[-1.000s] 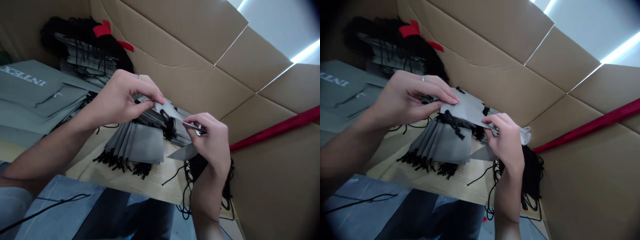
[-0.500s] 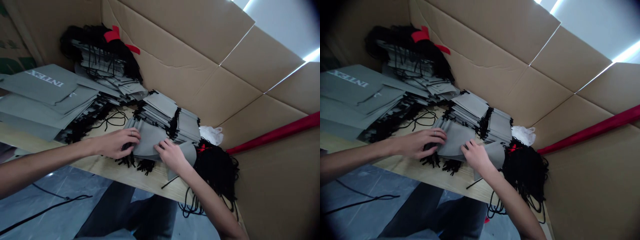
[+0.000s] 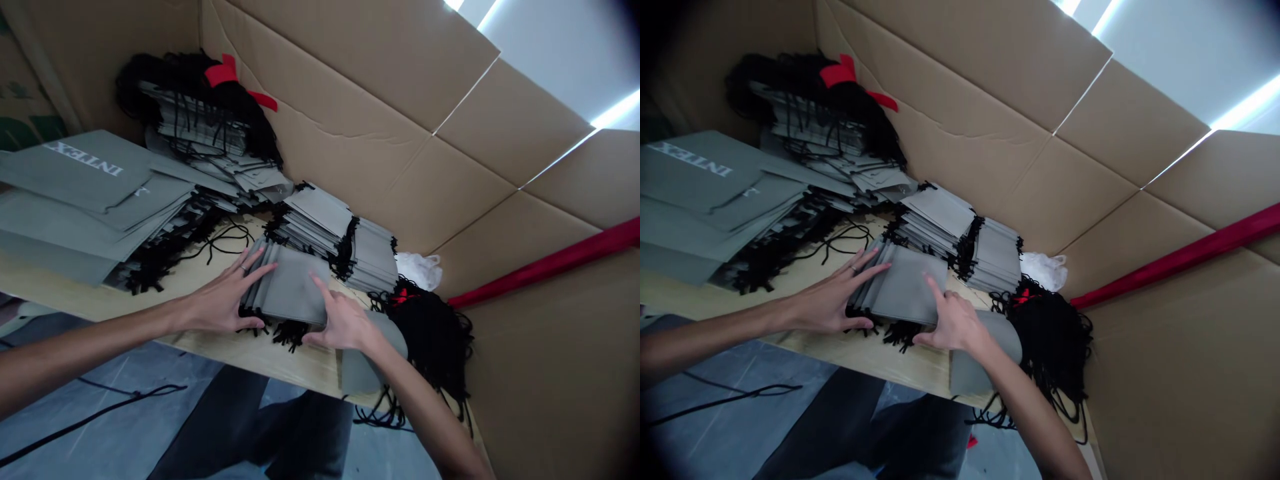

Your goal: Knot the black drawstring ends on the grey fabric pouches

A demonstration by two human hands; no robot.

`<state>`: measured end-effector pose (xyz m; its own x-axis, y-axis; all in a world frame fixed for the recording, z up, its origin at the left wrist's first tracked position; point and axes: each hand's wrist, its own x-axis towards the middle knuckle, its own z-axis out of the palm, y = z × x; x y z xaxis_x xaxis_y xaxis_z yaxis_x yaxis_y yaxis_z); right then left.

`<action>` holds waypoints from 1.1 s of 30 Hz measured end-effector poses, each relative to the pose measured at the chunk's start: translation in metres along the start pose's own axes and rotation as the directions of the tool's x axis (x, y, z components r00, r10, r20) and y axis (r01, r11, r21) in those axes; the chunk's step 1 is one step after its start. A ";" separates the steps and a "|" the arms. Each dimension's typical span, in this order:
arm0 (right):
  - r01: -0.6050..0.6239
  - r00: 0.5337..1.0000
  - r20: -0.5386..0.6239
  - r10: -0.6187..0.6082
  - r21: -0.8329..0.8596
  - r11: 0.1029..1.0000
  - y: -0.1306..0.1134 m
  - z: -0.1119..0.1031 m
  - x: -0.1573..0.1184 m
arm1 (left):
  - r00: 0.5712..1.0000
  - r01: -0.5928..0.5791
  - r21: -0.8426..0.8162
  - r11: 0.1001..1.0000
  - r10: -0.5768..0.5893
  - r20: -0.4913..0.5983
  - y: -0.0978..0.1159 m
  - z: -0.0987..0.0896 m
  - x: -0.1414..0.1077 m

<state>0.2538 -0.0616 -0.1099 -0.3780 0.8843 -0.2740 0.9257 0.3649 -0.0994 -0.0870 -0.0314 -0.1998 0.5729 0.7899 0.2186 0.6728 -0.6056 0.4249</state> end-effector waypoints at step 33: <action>0.043 0.998 -0.029 -0.050 -0.200 0.979 -0.049 -0.001 0.018 | 0.996 0.002 -0.016 1.000 -0.004 -0.094 -0.006 -0.004 0.005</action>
<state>0.2014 -0.0633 -0.1092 -0.4236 0.8732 -0.2410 0.8876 0.4533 0.0823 -0.0896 -0.0233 -0.1978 0.5239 0.7978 0.2983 0.6665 -0.6021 0.4396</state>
